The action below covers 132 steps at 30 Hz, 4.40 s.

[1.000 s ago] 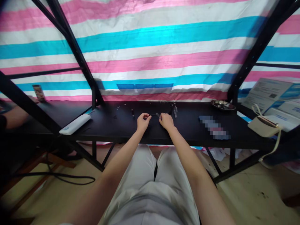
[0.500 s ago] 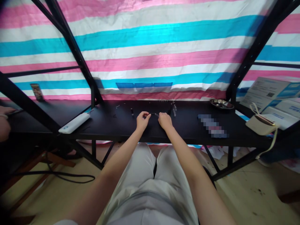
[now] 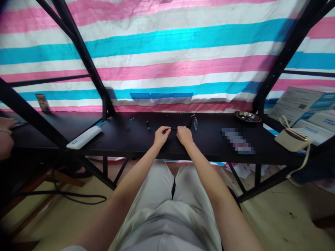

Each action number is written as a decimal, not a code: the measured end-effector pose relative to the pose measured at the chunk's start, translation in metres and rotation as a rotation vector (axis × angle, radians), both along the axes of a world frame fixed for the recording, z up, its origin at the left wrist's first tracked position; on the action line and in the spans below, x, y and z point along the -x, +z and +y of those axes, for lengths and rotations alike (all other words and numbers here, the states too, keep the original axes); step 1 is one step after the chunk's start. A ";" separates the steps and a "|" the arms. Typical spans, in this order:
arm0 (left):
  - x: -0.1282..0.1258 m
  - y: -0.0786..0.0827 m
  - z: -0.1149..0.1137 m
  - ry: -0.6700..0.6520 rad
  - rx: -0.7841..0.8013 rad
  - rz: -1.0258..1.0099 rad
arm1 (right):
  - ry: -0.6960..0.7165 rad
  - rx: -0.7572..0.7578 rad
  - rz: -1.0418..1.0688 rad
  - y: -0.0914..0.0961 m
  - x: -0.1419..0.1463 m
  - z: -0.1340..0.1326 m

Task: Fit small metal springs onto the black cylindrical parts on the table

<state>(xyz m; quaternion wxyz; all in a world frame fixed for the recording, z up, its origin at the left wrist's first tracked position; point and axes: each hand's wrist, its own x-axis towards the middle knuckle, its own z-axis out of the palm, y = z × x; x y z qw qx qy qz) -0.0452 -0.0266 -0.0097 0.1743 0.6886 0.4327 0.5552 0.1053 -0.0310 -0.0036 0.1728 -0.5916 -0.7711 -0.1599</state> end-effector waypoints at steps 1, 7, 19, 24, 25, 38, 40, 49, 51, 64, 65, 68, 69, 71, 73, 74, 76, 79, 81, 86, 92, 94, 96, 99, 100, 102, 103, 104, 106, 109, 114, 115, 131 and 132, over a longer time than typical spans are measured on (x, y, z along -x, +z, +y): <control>0.000 0.000 0.000 -0.008 0.010 0.010 | 0.018 -0.001 0.002 0.000 0.000 0.000; -0.001 0.001 0.000 -0.006 0.070 -0.050 | 0.089 -0.016 0.038 -0.002 0.001 -0.001; -0.003 -0.008 0.008 -0.087 0.149 -0.145 | 0.236 -0.074 0.163 -0.002 0.001 -0.005; -0.003 -0.006 0.006 -0.126 0.119 -0.148 | 0.275 -0.076 0.177 -0.002 0.002 -0.004; -0.003 -0.005 0.005 -0.122 0.119 -0.146 | 0.282 -0.070 0.180 -0.002 0.002 -0.005; -0.004 -0.001 0.003 -0.081 0.182 -0.207 | 0.304 0.005 0.228 -0.003 0.001 -0.007; -0.004 0.000 0.002 -0.071 0.183 -0.165 | 0.310 0.021 0.226 -0.002 0.001 -0.008; 0.017 0.009 0.013 0.274 0.265 0.065 | 0.338 0.020 0.236 -0.007 0.001 -0.004; 0.029 0.014 0.017 0.334 0.301 0.129 | 0.328 0.024 0.242 -0.007 0.001 -0.004; 0.069 0.020 0.027 0.570 0.521 0.337 | 0.289 0.036 0.243 -0.007 0.003 -0.004; 0.070 0.020 0.027 0.577 0.520 0.342 | 0.287 0.039 0.243 -0.007 0.003 -0.004; 0.070 0.021 0.027 0.589 0.515 0.351 | 0.287 0.044 0.242 -0.006 0.003 -0.004; 0.070 0.021 0.027 0.591 0.512 0.348 | 0.288 0.046 0.241 -0.006 0.003 -0.005; 0.069 0.020 0.028 0.593 0.509 0.332 | 0.285 0.050 0.239 -0.005 0.003 -0.005; 0.069 0.018 0.029 0.593 0.508 0.314 | 0.280 0.053 0.236 -0.005 0.003 -0.006; 0.069 0.017 0.030 0.594 0.509 0.307 | 0.279 0.054 0.234 -0.005 0.003 -0.006; 0.069 0.016 0.031 0.598 0.513 0.300 | 0.280 0.055 0.232 -0.005 0.003 -0.005; 0.069 0.016 0.033 0.608 0.520 0.299 | 0.283 0.054 0.236 -0.005 0.003 -0.005; 0.069 0.017 0.033 0.612 0.517 0.308 | 0.285 0.055 0.240 -0.005 0.002 -0.005; 0.068 0.019 0.032 0.626 0.511 0.339 | 0.286 0.055 0.239 -0.005 0.003 -0.005; 0.068 0.018 0.034 0.640 0.515 0.354 | 0.257 0.044 0.290 -0.003 0.001 -0.008; 0.068 0.018 0.035 0.644 0.522 0.353 | 0.235 0.032 0.332 -0.002 -0.002 -0.009; 0.068 0.018 0.035 0.643 0.532 0.354 | 0.206 0.007 0.375 -0.001 -0.004 -0.010; 0.068 0.018 0.036 0.640 0.538 0.363 | 0.168 -0.042 0.427 0.000 -0.008 -0.010; 0.068 0.018 0.036 0.640 0.535 0.368 | 0.160 -0.059 0.439 0.000 -0.008 -0.011; 0.068 0.017 0.036 0.644 0.531 0.378 | 0.151 -0.090 0.457 0.001 -0.009 -0.012; 0.068 0.017 0.036 0.648 0.528 0.382 | 0.146 -0.106 0.462 0.001 -0.009 -0.012; 0.068 0.017 0.036 0.653 0.526 0.386 | 0.137 -0.120 0.468 0.001 -0.009 -0.013; 0.068 0.017 0.036 0.659 0.521 0.392 | 0.107 -0.143 0.484 0.002 -0.011 -0.014; 0.067 0.018 0.034 0.657 0.516 0.404 | 0.049 -0.159 0.525 0.003 -0.016 -0.015; 0.069 0.019 0.030 0.647 0.524 0.431 | -0.082 -0.201 0.625 0.002 -0.026 -0.012; 0.070 0.019 0.028 0.644 0.519 0.441 | -0.123 -0.219 0.661 0.001 -0.027 -0.010; -0.022 0.030 0.007 -0.102 -0.099 1.012 | -0.575 -0.040 0.773 -0.015 -0.046 0.014; -0.030 0.030 0.010 -0.110 -0.129 1.036 | -0.571 -0.023 0.754 -0.015 -0.047 0.015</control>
